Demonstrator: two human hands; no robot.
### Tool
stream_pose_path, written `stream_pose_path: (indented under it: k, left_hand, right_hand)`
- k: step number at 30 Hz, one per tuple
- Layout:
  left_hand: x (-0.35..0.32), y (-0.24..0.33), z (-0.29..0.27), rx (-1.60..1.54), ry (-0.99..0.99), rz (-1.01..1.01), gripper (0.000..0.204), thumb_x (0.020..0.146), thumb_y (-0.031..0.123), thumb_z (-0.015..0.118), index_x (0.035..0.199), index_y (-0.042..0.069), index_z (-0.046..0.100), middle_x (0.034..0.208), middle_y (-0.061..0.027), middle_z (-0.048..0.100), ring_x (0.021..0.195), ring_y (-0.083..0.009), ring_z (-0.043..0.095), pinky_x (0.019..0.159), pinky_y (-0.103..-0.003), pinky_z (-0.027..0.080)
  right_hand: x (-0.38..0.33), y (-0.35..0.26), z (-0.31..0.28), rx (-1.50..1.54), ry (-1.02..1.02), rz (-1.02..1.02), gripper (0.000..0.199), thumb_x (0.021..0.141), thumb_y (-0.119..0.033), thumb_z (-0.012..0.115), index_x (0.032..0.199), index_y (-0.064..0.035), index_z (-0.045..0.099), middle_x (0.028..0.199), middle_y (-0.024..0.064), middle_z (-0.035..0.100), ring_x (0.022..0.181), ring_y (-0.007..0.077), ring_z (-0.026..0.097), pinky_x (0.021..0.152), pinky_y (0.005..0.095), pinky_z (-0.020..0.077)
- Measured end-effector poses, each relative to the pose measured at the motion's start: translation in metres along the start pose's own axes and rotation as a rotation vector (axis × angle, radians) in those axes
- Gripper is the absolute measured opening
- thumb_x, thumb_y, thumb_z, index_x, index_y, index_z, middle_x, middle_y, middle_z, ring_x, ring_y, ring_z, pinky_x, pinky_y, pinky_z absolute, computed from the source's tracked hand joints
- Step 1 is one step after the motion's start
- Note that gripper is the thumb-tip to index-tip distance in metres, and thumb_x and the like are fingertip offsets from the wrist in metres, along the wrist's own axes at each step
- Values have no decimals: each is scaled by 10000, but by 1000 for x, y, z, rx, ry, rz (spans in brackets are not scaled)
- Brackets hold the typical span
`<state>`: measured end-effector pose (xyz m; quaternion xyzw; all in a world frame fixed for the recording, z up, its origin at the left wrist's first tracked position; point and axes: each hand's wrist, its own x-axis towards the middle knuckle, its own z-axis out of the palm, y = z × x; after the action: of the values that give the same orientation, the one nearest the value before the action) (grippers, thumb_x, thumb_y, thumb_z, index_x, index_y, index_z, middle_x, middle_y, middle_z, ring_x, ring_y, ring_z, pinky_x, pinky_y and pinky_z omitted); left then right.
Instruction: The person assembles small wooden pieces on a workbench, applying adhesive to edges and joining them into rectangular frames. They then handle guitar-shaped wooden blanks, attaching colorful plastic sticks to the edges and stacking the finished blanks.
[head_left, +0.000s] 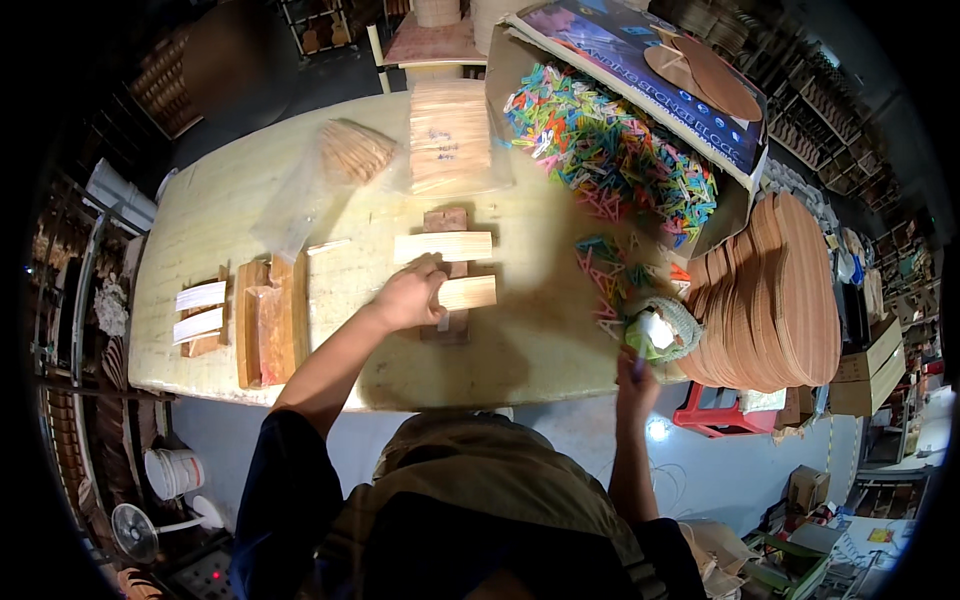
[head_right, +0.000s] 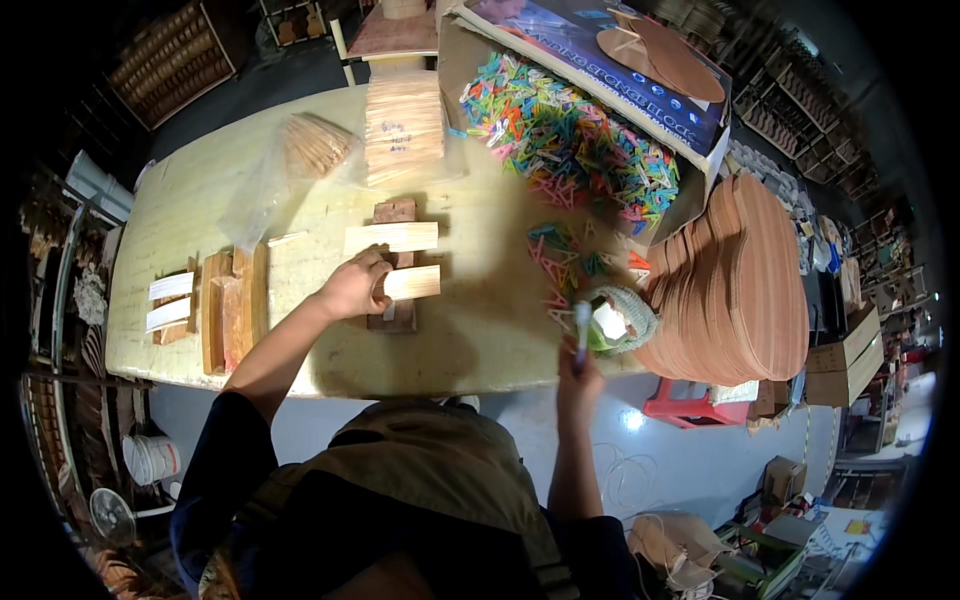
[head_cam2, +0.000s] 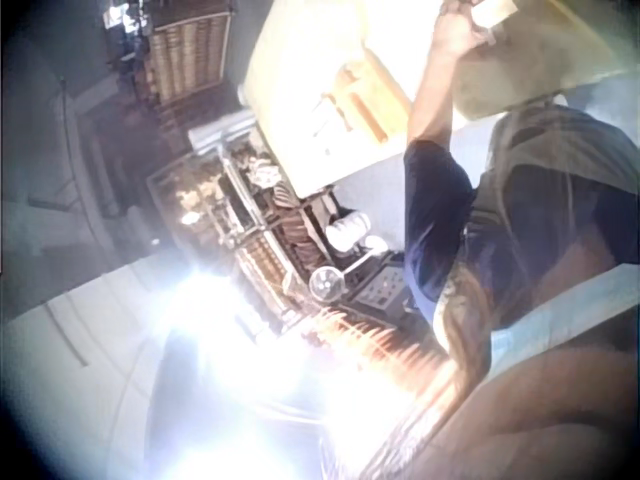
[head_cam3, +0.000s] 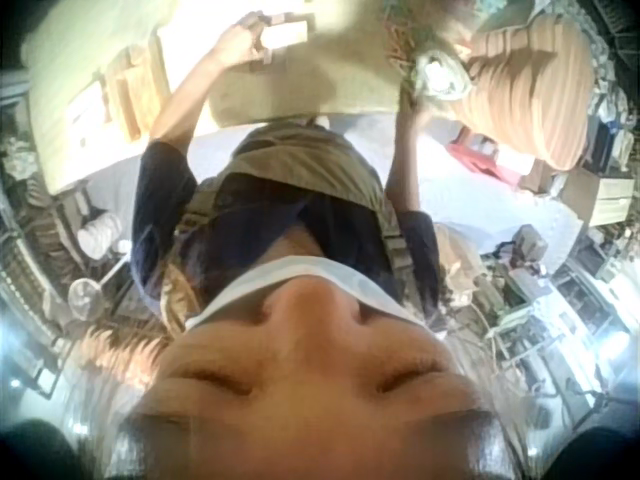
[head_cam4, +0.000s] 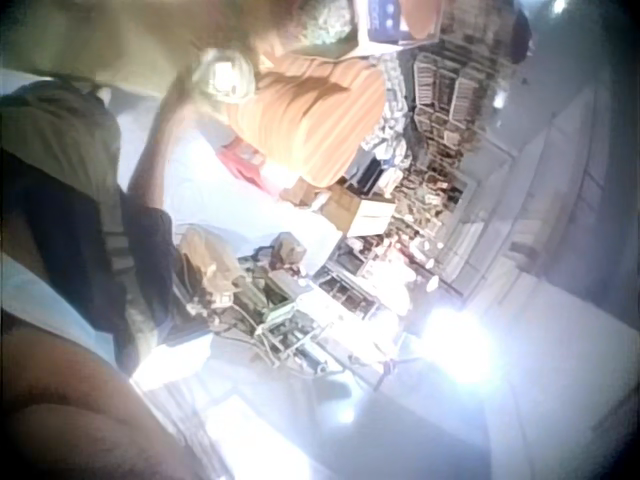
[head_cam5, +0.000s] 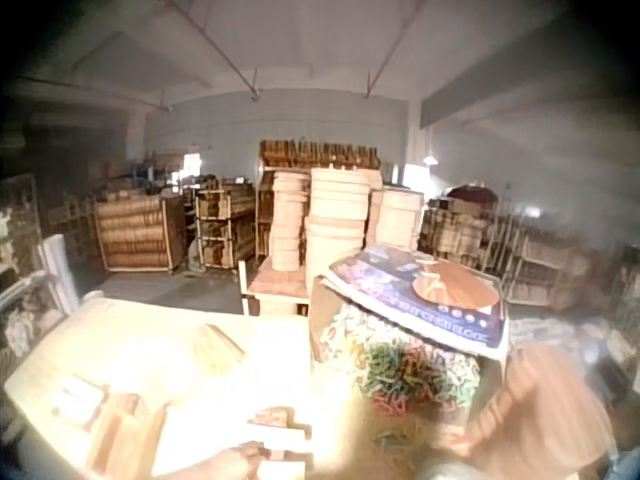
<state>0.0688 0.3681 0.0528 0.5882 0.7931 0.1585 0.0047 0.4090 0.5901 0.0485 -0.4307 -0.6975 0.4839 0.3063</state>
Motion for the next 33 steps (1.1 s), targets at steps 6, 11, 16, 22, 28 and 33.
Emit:
stream_pose_path:
  k: [6, 11, 16, 22, 28, 33]
  left_hand:
    - [-18, -3, 12, -60, 0, -40, 520, 705, 217, 751, 1166, 26, 606, 1087, -136, 556, 1180, -375, 475, 976, -412, 431]
    - [-25, 13, 13, -79, 77, -87, 539, 752, 138, 747, 1250, 31, 573, 1072, -121, 542, 1089, -353, 487, 914, -404, 443]
    - [-35, 13, 26, -210, 181, -95, 572, 756, 105, 743, 1287, 33, 542, 1025, -111, 538, 955, -301, 533, 852, -382, 472]
    - [-25, 5, 28, -196, 75, -74, 556, 766, 136, 720, 1282, 41, 539, 1031, -131, 536, 974, -309, 537, 838, -386, 480]
    - [-3, 6, 2, 41, -170, -93, 469, 702, 243, 757, 1094, 30, 613, 1044, -179, 566, 976, -338, 592, 810, -419, 522]
    - [14, 15, -12, 94, -256, -69, 378, 653, 201, 741, 951, -7, 635, 1011, -186, 589, 902, -350, 623, 770, -426, 538]
  right_hand:
    - [3, -25, 129, -200, -204, -199, 308, 900, -206, 636, 1158, -37, 624, 722, 106, 580, 591, 189, 531, 562, 343, 446]
    - [25, -22, 219, -245, -60, -303, 422, 933, -286, 579, 1277, -47, 531, 931, 165, 551, 809, 318, 583, 678, 416, 467]
    - [24, -1, 239, -311, -84, -299, 447, 945, -328, 545, 1323, -94, 502, 951, 152, 548, 848, 308, 586, 736, 429, 477]
    - [31, 8, 232, -342, -96, -302, 451, 932, -351, 571, 1315, -122, 507, 933, 152, 609, 799, 304, 632, 685, 425, 507]
    - [19, -10, 106, 0, -140, -134, 399, 964, -352, 507, 1248, -73, 533, 780, 194, 647, 693, 342, 637, 622, 438, 485]
    - [9, -13, -55, -670, 129, -140, 284, 955, -326, 502, 1039, -90, 636, 795, 204, 646, 705, 407, 630, 610, 496, 492]
